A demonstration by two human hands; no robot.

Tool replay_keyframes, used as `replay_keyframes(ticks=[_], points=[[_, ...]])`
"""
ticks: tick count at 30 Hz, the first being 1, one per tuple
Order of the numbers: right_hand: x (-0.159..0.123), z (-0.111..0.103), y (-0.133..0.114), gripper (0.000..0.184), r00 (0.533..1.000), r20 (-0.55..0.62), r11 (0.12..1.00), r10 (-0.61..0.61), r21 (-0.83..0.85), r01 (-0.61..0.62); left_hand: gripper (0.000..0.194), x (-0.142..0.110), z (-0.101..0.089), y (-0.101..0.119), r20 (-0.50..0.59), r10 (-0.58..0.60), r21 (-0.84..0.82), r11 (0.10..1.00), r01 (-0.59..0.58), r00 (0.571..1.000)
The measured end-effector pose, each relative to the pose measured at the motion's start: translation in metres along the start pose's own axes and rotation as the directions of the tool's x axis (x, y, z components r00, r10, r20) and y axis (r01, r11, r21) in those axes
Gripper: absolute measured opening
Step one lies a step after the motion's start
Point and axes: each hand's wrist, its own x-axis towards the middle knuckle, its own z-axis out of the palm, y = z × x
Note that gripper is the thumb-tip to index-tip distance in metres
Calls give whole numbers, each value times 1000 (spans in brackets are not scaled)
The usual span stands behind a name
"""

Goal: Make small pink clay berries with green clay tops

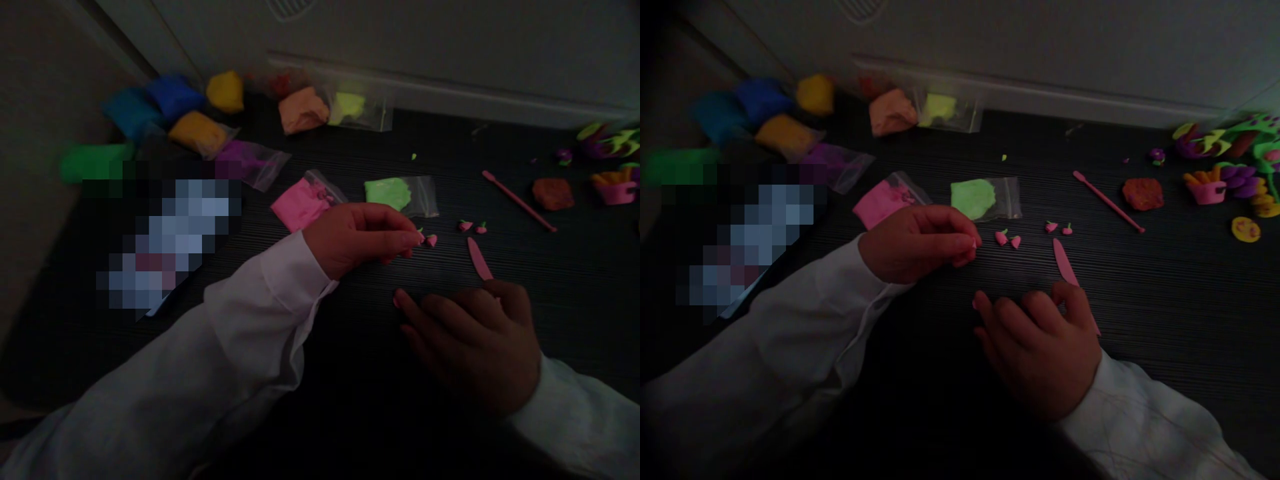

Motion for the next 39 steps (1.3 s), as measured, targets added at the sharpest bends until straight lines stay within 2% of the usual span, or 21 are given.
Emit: replay_keyframes(ticks=[7, 11, 14, 18, 24, 30, 33, 39], points=[[1, 1, 9, 22, 988, -81, 982, 129, 150, -116, 9, 0, 0, 0, 1, 13, -11, 1000, -13, 1000], [2, 1, 14, 23, 983, -73, 966, 170, 210, -152, 9, 0, 0, 0, -4, 14, 0, 1000, -14, 1000], [2, 1, 14, 27, 984, -50, 967, 169, 200, -156, 10, 0, 0, 0, -20, 8, 20, 1000, -8, 1000], [-1, -2, 7, 31, 993, -32, 990, 112, 94, -108, 11, 0, 0, 1, -18, -20, 48, 999, 21, 1000], [-8, -2, -1, 38, 996, 32, 997, 78, -4, -78, 8, 0, 0, 0, 3, 27, 1, 1000, -27, 1000], [-5, 0, -1, 34, 998, 27, 998, 56, -21, -55, 9, 0, 0, 0, -6, 6, 24, 1000, -6, 1000], [-4, 0, 1, 31, 997, 29, 998, 70, 4, -70, 10, 0, 0, 1, -6, -4, 26, 1000, 4, 1000], [-4, 1, 11, 27, 988, 2, 969, 154, 194, -151, 9, 0, 1, 0, -33, 18, 53, 998, -17, 999]])
